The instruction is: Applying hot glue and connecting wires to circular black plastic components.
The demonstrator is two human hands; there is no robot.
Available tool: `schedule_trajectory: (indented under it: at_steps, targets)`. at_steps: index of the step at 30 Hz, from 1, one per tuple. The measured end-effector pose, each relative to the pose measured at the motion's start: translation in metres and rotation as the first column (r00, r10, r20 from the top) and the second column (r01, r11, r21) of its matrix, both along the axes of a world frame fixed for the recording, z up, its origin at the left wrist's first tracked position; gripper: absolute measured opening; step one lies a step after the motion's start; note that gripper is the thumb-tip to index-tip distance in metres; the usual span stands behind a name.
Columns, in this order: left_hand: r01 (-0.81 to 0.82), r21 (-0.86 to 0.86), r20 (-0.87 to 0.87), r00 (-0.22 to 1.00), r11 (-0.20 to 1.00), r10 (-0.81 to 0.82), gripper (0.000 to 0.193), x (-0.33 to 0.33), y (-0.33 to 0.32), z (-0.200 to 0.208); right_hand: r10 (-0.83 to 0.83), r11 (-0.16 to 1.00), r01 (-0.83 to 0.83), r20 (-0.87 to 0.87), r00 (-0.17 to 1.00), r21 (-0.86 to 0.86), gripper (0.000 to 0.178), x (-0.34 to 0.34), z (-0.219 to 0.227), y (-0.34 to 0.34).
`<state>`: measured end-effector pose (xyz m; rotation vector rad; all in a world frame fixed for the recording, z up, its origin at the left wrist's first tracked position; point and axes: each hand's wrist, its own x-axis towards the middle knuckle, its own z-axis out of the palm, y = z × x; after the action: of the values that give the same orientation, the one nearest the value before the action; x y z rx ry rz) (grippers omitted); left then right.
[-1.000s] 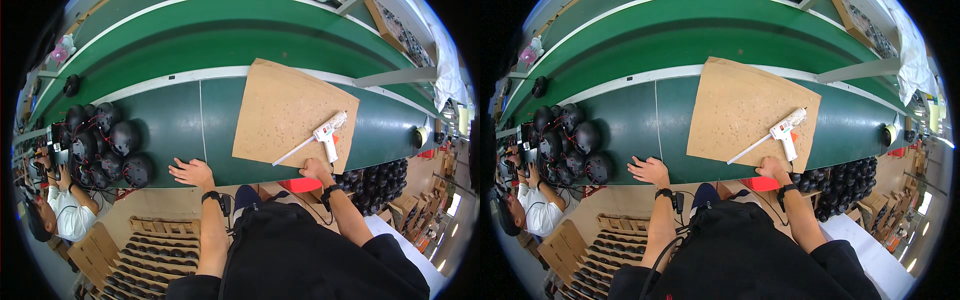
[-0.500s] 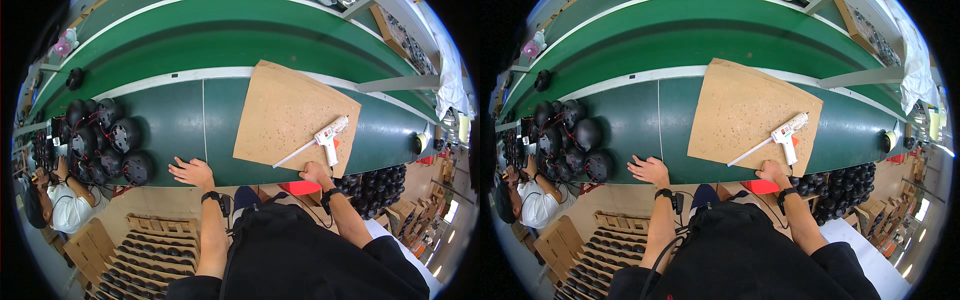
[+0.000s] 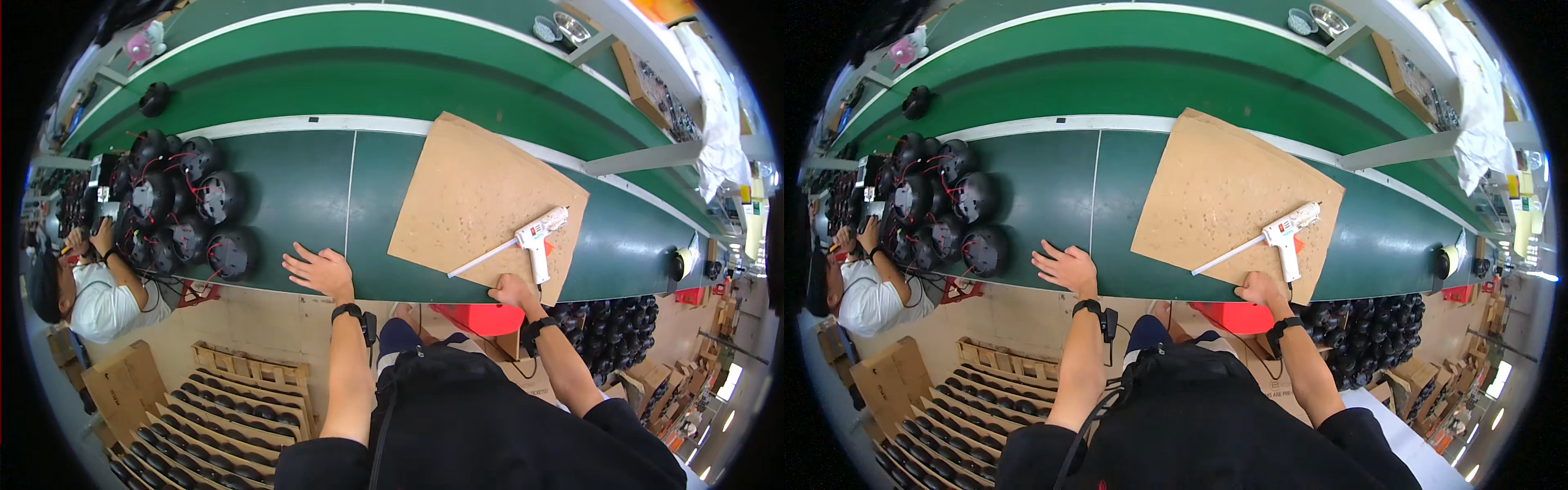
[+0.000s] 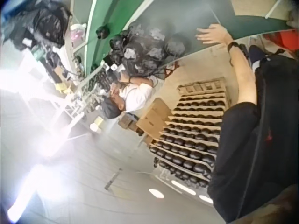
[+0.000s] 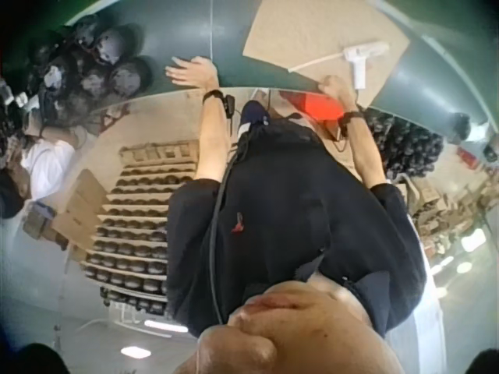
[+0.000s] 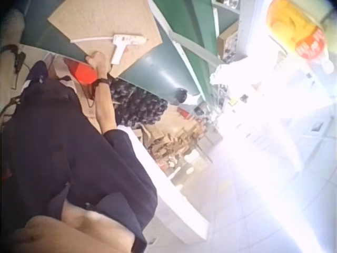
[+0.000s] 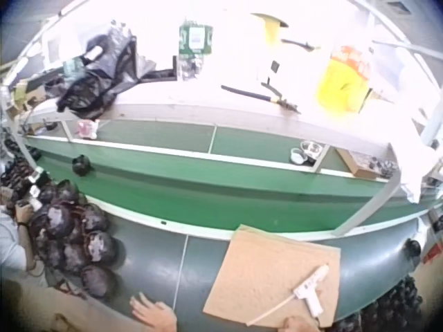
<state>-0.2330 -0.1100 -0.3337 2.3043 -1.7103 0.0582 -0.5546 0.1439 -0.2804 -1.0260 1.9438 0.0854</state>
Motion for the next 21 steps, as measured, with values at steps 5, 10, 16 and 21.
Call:
schedule_trajectory:
  at_steps: [5,10,16,21]
  targets:
    - [0.064,0.013,-0.033,0.997,0.998,-0.064,0.062,0.013,0.000,0.014,-0.375,0.829,0.352,0.034,0.926,-0.434,0.038,-0.013,-0.005,0.050]
    - [0.324,0.340,-0.092,0.946,0.883,-0.311,0.087,0.056,0.012,0.040,-0.780,0.535,0.375,-0.272,0.563,-0.757,0.025,-0.027,0.030,0.077]
    - [0.378,0.571,-0.147,0.920,0.729,-0.363,0.126,0.064,0.010,0.060,-0.573,0.784,0.317,-0.427,0.699,-0.534,0.061,-0.041,0.014,0.059]
    - [0.427,0.603,-0.193,0.898,0.674,-0.395,0.138,0.072,0.010,0.068,-0.633,0.749,0.446,-0.330,0.700,-0.490,0.055,-0.057,-0.004,0.036]
